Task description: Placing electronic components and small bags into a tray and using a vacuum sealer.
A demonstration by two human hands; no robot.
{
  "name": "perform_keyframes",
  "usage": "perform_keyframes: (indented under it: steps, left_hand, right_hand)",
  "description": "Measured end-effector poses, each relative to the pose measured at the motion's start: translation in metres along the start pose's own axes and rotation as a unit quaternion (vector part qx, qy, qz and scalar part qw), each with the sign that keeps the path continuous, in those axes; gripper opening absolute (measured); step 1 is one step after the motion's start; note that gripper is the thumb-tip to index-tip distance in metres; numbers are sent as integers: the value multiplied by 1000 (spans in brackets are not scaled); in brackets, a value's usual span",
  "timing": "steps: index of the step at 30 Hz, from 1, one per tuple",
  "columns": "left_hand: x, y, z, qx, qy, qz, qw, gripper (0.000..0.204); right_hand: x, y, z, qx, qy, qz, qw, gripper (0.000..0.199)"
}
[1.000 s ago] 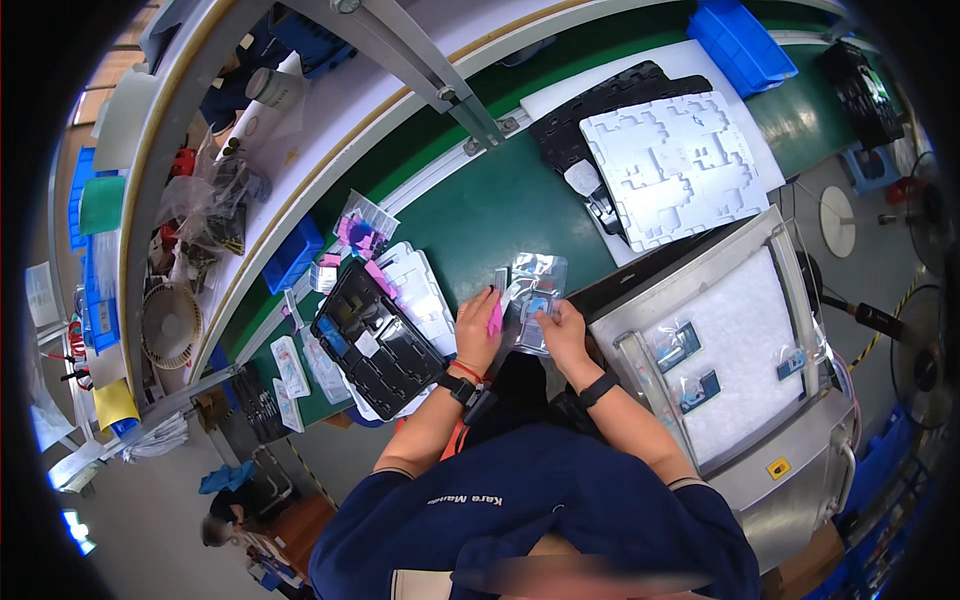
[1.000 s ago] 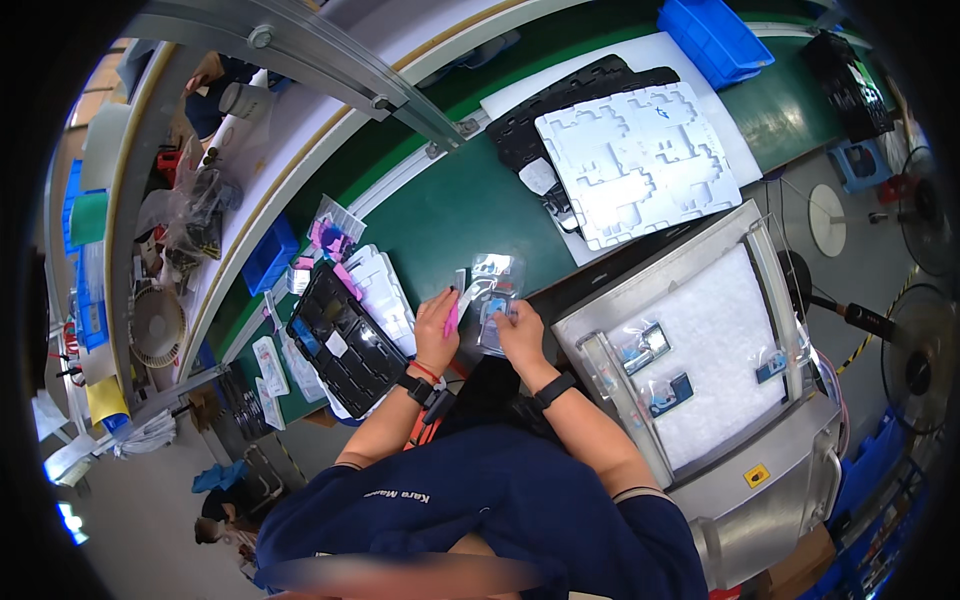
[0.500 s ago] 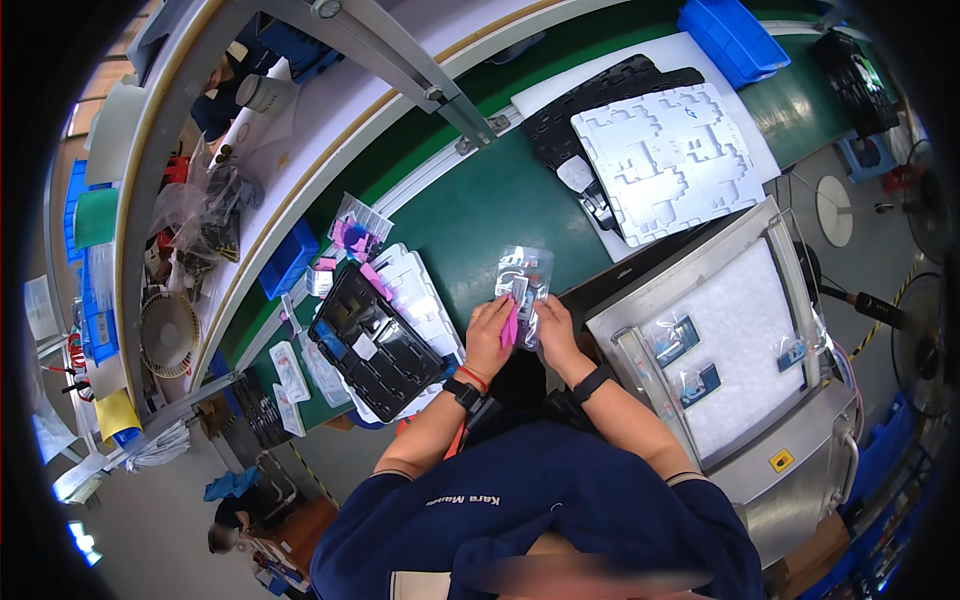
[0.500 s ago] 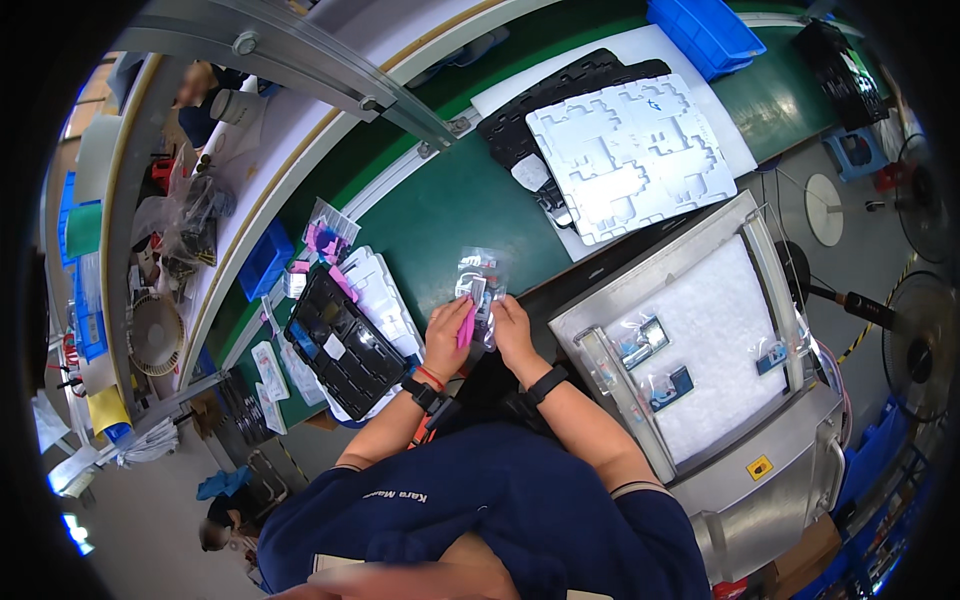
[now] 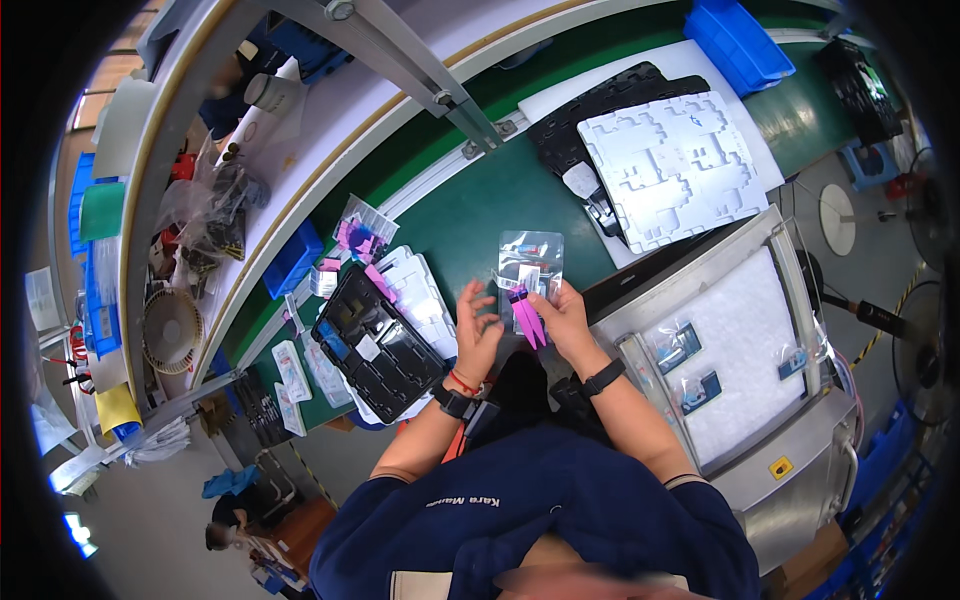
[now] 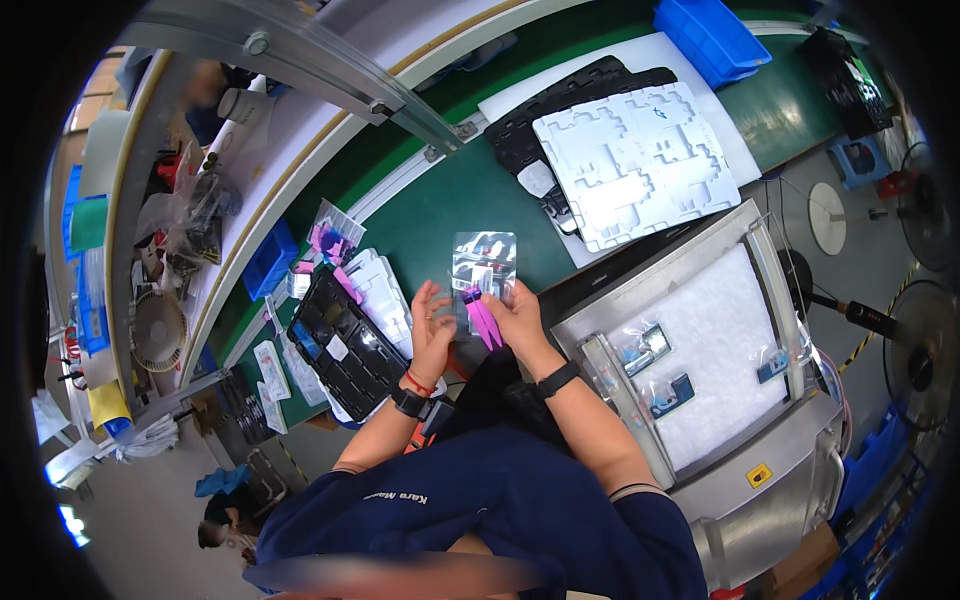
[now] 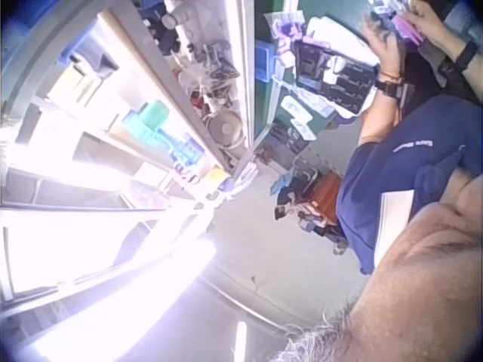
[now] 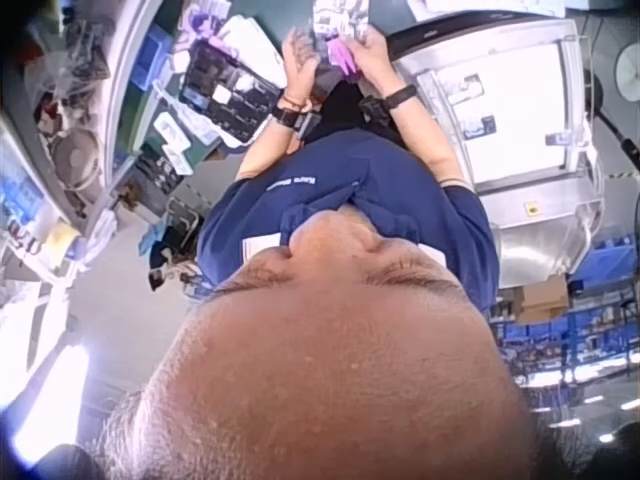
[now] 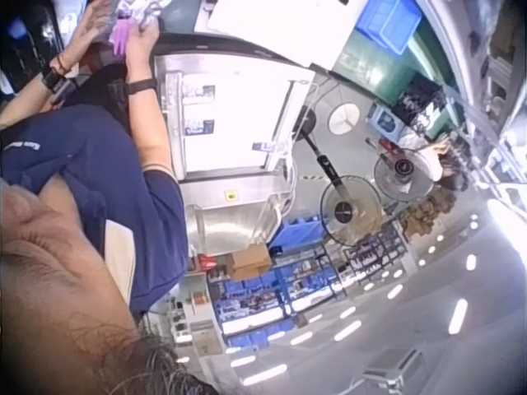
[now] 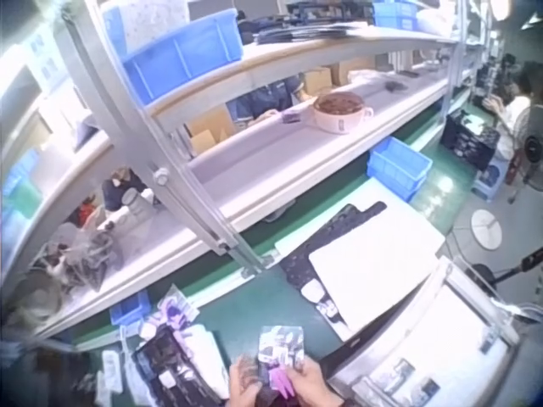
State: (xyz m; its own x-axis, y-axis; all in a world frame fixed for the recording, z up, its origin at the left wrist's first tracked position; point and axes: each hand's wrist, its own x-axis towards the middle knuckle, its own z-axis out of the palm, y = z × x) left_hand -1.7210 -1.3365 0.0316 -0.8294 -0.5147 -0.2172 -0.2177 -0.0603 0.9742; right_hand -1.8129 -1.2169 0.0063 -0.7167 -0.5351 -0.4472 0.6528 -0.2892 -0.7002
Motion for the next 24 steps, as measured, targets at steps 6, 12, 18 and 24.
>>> perform_keyframes:
  steps: [6, 12, 18, 24]
  left_hand:
    - [31, 15, 7, -190, -9, -203, 961, 37]
    - [55, 21, 5, -194, -3, -214, 957, 8]
    - [121, 1, -41, -247, -8, -224, 943, 7]
    - [230, 21, -128, -232, 44, -174, 956, 9]
  right_hand:
    - [8, -16, 18, -28, -34, -60, 997, 25]
    - [27, -15, 19, -101, -46, -65, 992, 20]
    - [29, -33, 25, -55, -2, -31, 998, 30]
    - [-8, -14, -16, -72, -71, -31, 994, 24]
